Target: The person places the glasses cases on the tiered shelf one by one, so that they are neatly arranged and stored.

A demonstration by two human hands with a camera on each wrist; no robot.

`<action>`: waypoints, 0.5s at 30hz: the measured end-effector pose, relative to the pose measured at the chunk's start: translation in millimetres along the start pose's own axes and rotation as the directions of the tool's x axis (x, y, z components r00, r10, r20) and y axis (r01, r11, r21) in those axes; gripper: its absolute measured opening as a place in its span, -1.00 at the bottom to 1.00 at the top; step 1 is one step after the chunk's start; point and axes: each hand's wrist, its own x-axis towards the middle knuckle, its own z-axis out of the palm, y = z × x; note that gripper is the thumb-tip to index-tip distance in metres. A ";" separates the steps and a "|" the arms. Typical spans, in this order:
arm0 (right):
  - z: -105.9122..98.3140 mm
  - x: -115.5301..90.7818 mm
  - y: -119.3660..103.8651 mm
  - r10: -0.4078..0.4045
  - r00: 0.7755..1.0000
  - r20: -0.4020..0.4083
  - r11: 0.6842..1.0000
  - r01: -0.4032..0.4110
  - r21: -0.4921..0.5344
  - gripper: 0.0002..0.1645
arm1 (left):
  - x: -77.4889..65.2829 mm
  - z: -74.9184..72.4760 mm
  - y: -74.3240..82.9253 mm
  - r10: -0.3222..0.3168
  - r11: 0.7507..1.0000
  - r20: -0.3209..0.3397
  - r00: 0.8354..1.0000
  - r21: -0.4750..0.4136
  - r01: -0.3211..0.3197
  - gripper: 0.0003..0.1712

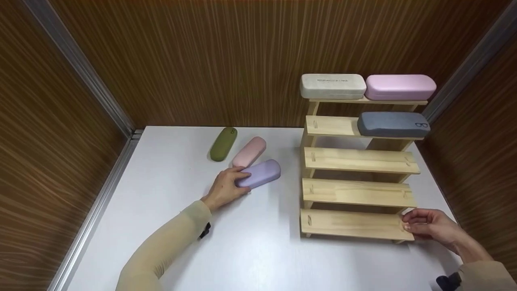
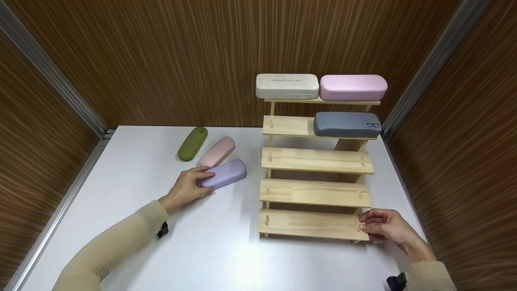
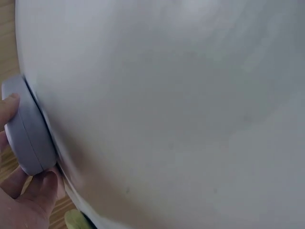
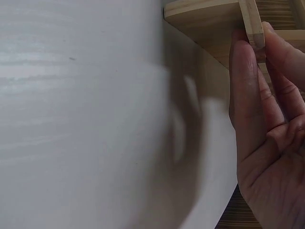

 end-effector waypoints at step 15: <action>0.7 -0.3 0.1 -0.004 1.000 -0.002 1.000 0.004 0.007 -0.58 | -1.3 5.6 4.7 -0.056 0.996 -0.034 0.998 -0.074 0.054 -0.45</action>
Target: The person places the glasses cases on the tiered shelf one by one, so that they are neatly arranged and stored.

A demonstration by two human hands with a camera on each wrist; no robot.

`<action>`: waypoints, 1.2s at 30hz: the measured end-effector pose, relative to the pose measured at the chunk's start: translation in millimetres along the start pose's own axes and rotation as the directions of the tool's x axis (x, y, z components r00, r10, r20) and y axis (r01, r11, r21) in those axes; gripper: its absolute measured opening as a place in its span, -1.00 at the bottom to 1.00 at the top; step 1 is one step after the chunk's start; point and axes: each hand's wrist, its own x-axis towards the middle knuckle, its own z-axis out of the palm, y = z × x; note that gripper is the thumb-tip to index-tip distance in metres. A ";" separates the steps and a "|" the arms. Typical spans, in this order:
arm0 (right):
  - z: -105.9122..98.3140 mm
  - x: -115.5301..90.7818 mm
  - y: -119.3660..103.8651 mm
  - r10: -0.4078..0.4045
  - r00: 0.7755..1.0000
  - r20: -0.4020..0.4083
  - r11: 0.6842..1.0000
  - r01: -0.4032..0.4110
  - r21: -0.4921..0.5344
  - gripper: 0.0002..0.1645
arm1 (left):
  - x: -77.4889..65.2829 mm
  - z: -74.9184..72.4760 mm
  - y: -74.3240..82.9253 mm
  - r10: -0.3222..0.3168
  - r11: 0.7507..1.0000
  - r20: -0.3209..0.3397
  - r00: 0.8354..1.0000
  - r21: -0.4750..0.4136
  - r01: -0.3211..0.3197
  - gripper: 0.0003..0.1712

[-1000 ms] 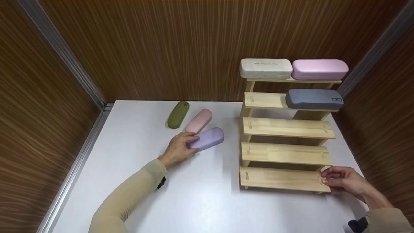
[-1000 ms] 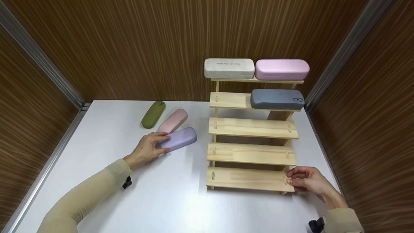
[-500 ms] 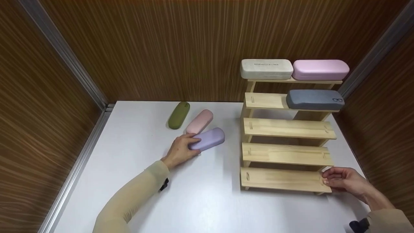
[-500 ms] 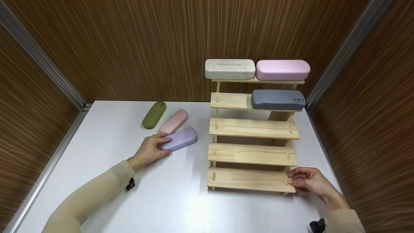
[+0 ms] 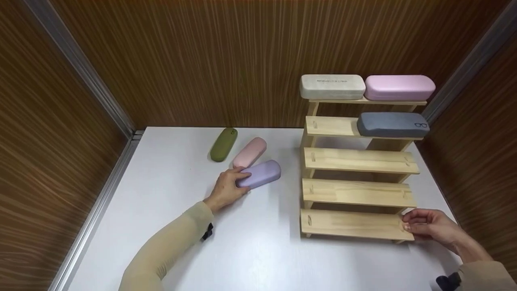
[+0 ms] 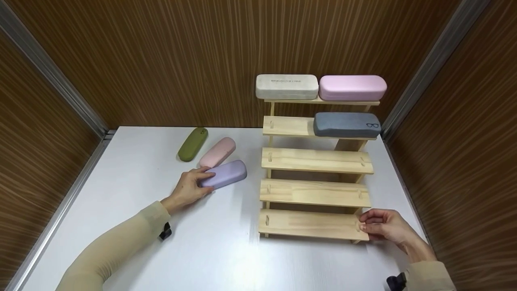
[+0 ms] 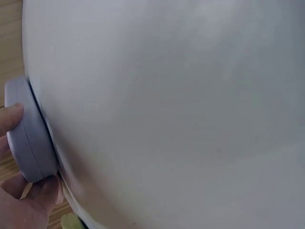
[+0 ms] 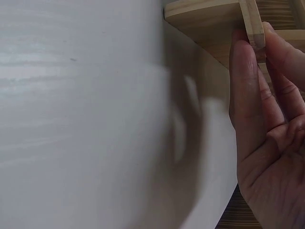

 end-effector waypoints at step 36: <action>1.2 -2.2 -0.5 0.023 1.000 -0.011 1.000 -0.023 -0.003 -0.60 | 3.9 -61.6 24.9 0.036 0.998 -0.090 0.995 -0.039 -0.040 -0.43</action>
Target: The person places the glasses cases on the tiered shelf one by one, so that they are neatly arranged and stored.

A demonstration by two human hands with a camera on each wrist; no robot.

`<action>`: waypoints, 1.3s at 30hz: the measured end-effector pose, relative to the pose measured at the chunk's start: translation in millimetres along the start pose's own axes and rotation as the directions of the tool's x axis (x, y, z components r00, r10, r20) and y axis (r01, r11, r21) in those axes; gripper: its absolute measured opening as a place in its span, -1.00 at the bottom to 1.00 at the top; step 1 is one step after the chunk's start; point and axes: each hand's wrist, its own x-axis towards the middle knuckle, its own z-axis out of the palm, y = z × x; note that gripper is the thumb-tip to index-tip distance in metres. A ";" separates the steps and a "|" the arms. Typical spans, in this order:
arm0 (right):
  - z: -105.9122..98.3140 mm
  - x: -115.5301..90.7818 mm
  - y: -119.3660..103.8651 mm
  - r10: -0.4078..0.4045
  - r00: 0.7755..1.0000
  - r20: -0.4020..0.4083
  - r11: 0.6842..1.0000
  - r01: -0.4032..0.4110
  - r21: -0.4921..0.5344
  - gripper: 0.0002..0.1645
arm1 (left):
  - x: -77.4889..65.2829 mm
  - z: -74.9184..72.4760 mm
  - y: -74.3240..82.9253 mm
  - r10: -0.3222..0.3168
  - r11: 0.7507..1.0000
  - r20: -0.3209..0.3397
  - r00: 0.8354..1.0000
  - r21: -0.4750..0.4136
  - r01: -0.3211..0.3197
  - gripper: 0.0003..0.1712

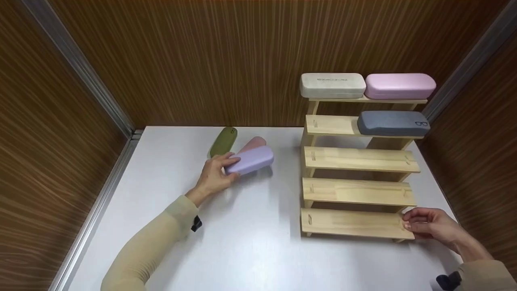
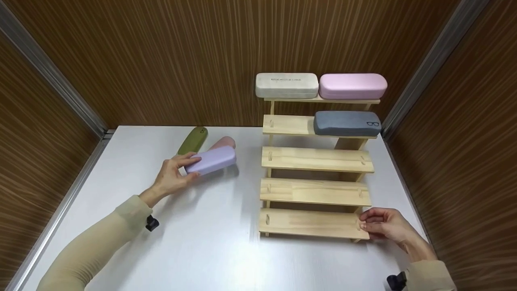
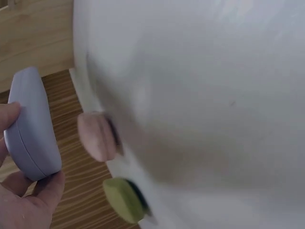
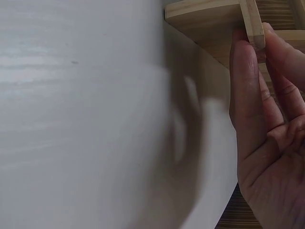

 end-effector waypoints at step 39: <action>-1.6 2.3 0.2 0.001 1.000 0.027 1.000 -0.002 0.030 -0.57 | 66.7 -57.3 132.5 0.241 0.970 0.073 0.968 -0.026 -0.240 -0.45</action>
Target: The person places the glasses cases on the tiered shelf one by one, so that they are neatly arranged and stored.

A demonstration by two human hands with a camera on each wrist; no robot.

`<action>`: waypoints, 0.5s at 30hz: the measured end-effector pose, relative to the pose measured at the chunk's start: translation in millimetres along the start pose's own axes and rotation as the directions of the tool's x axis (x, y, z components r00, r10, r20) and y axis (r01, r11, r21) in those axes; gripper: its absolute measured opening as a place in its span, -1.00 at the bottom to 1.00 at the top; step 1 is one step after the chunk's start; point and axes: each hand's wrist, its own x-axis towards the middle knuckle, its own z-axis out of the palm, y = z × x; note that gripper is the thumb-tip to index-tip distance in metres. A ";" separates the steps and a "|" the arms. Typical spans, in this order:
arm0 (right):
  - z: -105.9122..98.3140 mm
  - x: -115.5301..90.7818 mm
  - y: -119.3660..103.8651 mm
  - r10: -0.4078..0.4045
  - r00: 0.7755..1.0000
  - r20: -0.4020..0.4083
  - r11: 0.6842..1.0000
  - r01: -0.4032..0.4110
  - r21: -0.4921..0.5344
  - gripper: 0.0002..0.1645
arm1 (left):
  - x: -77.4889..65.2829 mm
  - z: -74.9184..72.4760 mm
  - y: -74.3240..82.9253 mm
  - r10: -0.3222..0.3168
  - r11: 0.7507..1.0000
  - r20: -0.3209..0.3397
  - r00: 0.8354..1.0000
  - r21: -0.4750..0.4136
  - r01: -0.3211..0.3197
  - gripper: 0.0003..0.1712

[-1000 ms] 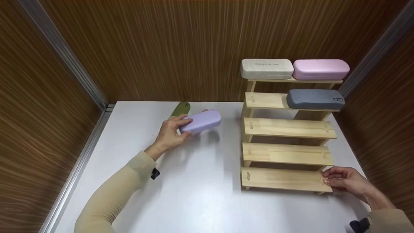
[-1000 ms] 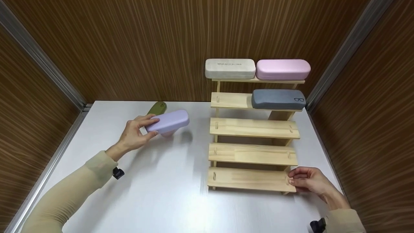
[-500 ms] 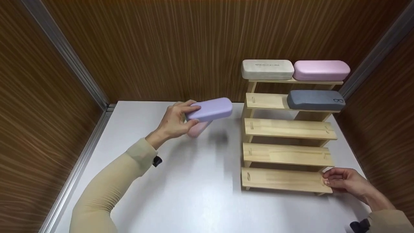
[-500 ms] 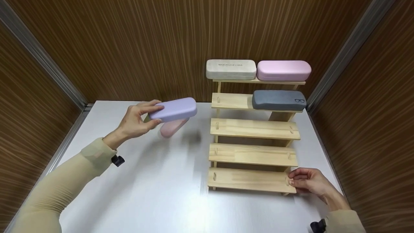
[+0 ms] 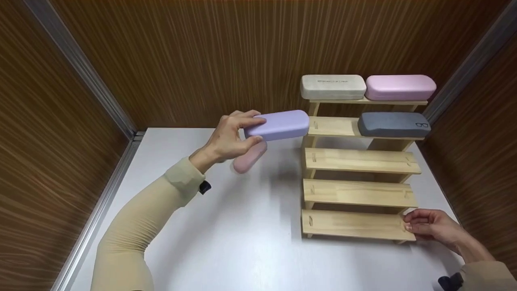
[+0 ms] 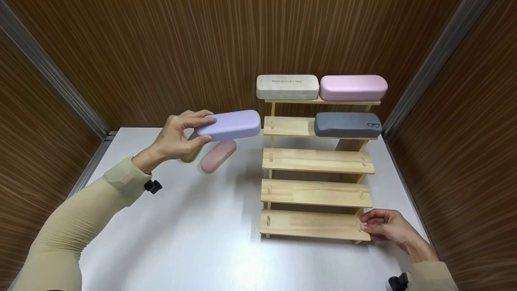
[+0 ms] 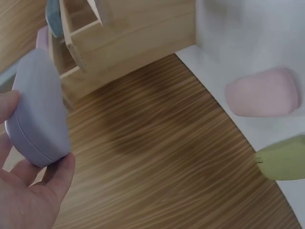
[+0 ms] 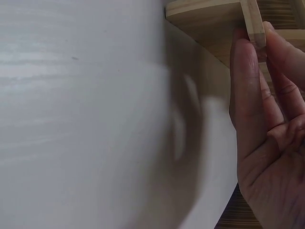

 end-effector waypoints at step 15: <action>0.6 0.2 -0.3 -0.013 1.000 -0.009 1.000 0.013 -0.024 -0.58 | 27.7 16.0 16.3 0.028 1.000 0.083 0.996 0.001 -0.028 -0.45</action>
